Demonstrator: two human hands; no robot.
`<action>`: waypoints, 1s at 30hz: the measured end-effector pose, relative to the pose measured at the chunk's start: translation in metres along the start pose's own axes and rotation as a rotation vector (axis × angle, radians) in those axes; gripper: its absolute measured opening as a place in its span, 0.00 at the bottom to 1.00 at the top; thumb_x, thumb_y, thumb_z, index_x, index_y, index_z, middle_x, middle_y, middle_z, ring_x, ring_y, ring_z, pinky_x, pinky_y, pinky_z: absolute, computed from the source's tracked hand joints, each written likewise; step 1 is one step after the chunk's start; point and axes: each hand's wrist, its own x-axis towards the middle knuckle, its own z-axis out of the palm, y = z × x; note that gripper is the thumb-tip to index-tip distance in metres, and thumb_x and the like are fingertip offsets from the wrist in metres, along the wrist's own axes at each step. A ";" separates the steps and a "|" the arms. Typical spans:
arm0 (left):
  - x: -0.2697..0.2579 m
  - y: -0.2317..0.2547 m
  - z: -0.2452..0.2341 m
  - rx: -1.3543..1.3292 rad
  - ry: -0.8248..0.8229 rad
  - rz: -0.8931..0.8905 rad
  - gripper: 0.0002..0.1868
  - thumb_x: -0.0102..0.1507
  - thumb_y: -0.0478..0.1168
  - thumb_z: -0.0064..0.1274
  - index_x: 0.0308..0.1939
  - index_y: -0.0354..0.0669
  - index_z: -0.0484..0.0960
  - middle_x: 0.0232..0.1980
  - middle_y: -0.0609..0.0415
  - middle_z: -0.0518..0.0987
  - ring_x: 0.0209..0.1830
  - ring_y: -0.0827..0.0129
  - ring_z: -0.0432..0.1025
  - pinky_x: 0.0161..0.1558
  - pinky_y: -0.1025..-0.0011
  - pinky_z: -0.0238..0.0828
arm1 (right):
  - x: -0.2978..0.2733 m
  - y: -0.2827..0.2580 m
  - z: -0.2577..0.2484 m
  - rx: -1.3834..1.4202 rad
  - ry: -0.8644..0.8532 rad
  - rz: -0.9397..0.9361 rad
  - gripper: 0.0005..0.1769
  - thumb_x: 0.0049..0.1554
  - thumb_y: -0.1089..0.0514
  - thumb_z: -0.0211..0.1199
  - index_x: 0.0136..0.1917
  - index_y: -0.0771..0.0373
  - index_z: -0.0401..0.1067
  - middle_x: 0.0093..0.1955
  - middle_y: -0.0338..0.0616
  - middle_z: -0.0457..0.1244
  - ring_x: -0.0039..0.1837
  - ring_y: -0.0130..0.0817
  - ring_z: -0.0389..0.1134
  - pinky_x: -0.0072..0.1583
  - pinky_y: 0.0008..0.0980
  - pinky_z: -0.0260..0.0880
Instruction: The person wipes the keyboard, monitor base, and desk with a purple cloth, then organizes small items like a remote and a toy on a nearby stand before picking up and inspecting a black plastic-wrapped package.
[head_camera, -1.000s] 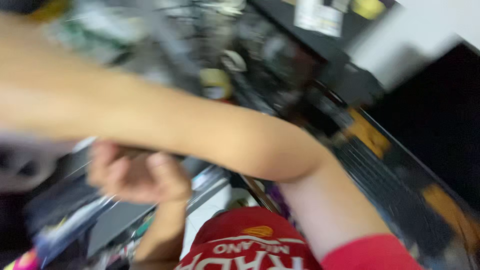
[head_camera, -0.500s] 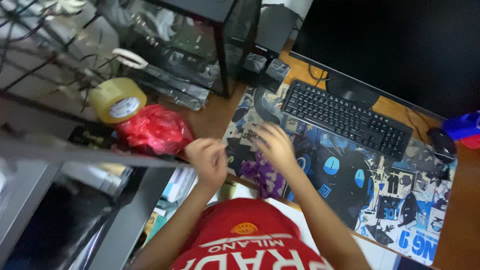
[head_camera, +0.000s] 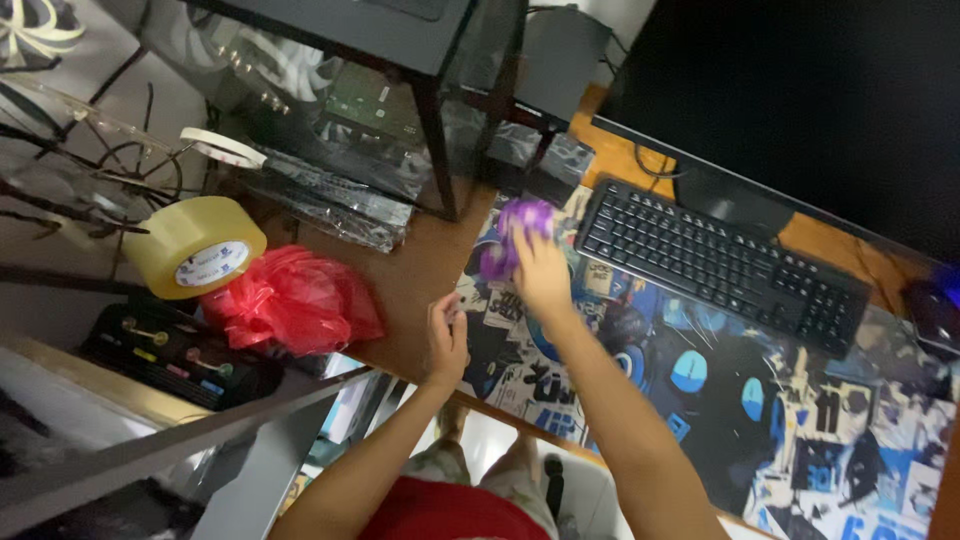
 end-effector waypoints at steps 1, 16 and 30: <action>0.000 0.003 0.000 -0.069 0.019 -0.070 0.18 0.71 0.41 0.44 0.63 0.35 0.70 0.60 0.43 0.72 0.62 0.55 0.69 0.61 0.61 0.66 | 0.026 0.004 0.007 -0.035 0.035 -0.026 0.38 0.47 0.59 0.61 0.71 0.71 0.65 0.67 0.72 0.61 0.65 0.66 0.61 0.62 0.55 0.60; 0.024 -0.015 -0.054 -0.127 0.136 -0.175 0.15 0.71 0.37 0.45 0.61 0.36 0.73 0.56 0.48 0.79 0.55 0.64 0.74 0.58 0.67 0.70 | -0.004 -0.055 0.008 0.151 -0.187 -0.013 0.31 0.46 0.61 0.63 0.66 0.60 0.73 0.62 0.55 0.66 0.65 0.54 0.65 0.67 0.54 0.62; 0.031 0.072 0.047 0.161 -0.300 0.440 0.13 0.62 0.29 0.51 0.52 0.37 0.77 0.57 0.42 0.76 0.61 0.46 0.68 0.66 0.54 0.61 | -0.306 0.100 -0.224 -0.668 0.427 0.660 0.15 0.55 0.58 0.61 0.56 0.62 0.76 0.46 0.53 0.68 0.47 0.56 0.69 0.50 0.50 0.69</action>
